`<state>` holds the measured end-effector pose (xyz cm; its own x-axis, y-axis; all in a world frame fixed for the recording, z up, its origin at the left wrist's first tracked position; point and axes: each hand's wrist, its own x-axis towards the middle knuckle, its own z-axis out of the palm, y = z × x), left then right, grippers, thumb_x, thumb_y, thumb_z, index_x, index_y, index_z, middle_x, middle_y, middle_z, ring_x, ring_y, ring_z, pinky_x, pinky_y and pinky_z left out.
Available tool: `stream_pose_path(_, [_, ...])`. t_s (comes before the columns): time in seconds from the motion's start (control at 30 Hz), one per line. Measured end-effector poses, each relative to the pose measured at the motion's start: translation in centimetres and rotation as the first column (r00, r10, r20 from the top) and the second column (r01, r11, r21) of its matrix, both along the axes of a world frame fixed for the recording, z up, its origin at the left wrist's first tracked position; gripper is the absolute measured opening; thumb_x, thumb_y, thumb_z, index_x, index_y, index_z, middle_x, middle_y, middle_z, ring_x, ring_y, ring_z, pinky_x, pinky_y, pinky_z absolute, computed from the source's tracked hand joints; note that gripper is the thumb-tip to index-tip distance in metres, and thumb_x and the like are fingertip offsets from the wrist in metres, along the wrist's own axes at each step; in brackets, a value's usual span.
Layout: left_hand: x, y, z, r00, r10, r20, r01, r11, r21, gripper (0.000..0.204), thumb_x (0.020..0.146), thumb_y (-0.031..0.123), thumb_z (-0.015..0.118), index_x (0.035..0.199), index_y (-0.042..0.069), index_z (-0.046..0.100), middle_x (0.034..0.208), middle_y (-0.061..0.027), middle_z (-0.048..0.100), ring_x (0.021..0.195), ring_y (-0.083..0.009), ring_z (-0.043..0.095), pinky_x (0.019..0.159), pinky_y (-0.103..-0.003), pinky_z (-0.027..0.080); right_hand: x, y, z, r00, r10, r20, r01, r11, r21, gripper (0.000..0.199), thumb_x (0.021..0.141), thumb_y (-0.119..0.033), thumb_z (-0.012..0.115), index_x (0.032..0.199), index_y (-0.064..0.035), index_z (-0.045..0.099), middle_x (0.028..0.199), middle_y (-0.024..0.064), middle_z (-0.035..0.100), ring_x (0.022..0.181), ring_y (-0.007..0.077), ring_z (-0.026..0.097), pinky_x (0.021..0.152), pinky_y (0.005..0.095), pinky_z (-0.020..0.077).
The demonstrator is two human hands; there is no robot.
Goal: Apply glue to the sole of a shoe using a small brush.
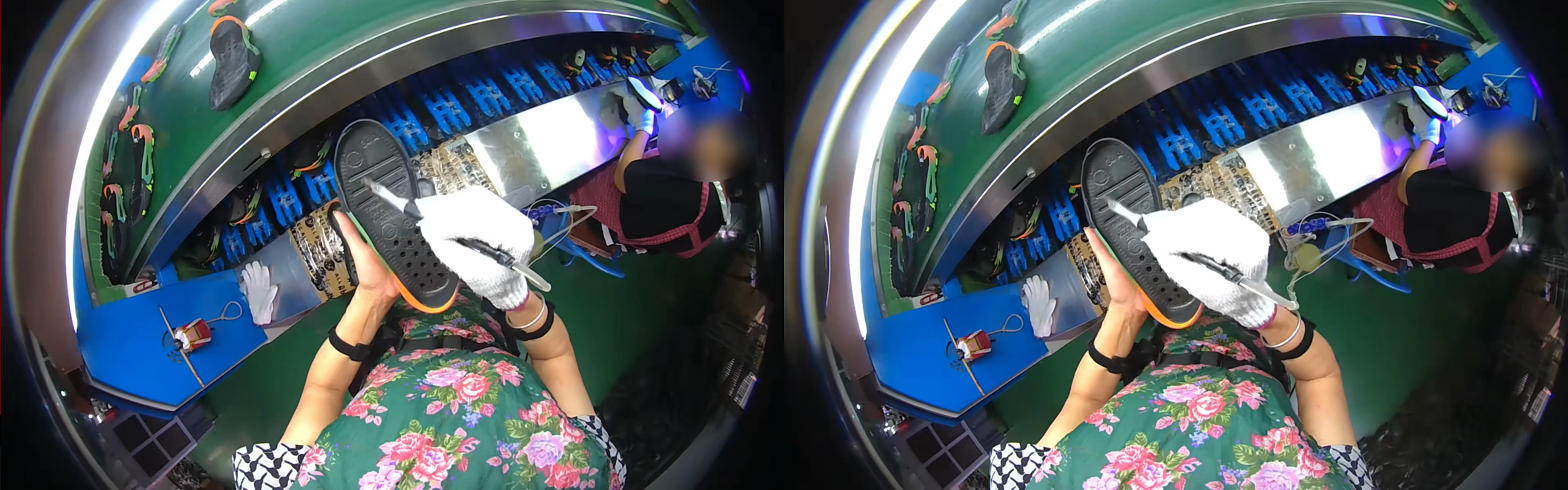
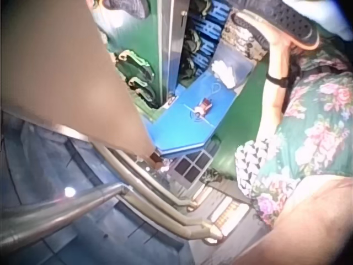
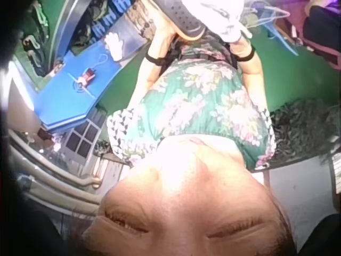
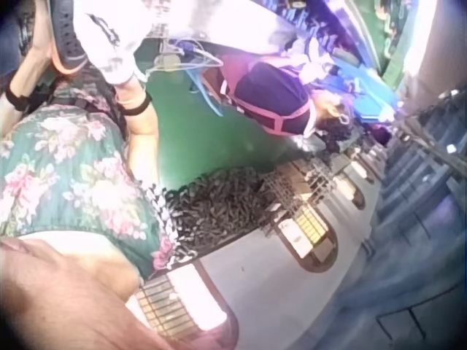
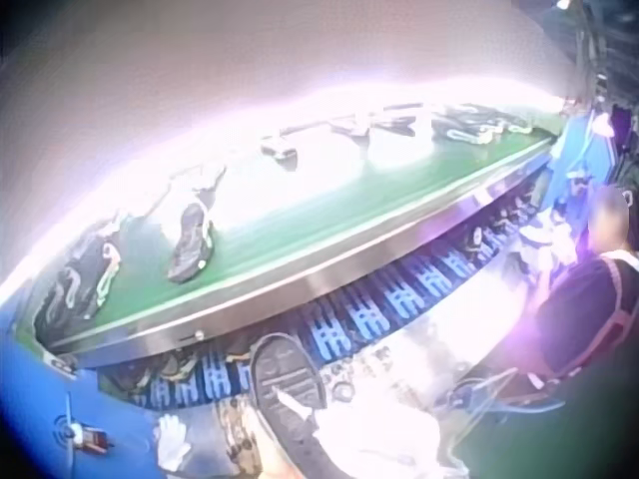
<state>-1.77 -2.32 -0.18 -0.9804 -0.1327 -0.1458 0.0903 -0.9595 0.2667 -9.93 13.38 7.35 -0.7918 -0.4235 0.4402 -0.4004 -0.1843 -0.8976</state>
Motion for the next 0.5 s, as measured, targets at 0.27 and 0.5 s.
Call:
stream_pose_path(0.27, [1.2, 2.5, 0.2, 0.95, 0.121, 0.288, -0.021, 0.945, -0.326, 0.092, 0.095, 0.082, 0.026, 0.155, 0.013, 0.037, 0.15, -0.0061, 0.049, 0.136, -0.0269, 0.048, 0.116, -0.044, 0.037, 0.0, -1.1, -0.8, 0.996, 0.027, -0.086, -0.026, 1.0, 0.011, 0.016, 0.075, 0.002, 0.079, 0.091, -0.0015, 0.077, 0.096, 0.0139, 0.076, 0.087, 0.0241, 0.073, 0.079, 0.0355, 0.0571])
stream_pose_path(0.5, [1.6, 2.5, -2.0, 0.953, 0.101, 0.286, 0.079, 0.827, -0.556, 0.104, 0.089, 0.089, 0.017, 0.148, 0.008, 0.045, 0.142, -0.0095, 0.056, 0.131, -0.0262, 0.053, 0.113, -0.042, 0.04, 1.5, -2.8, 0.2, 0.977, 0.023, -0.213, -0.031, 0.999, -0.036, 0.018, 0.076, 0.001, 0.078, 0.094, -0.0023, 0.077, 0.097, 0.0134, 0.076, 0.087, 0.0248, 0.073, 0.079, 0.0354, 0.0571])
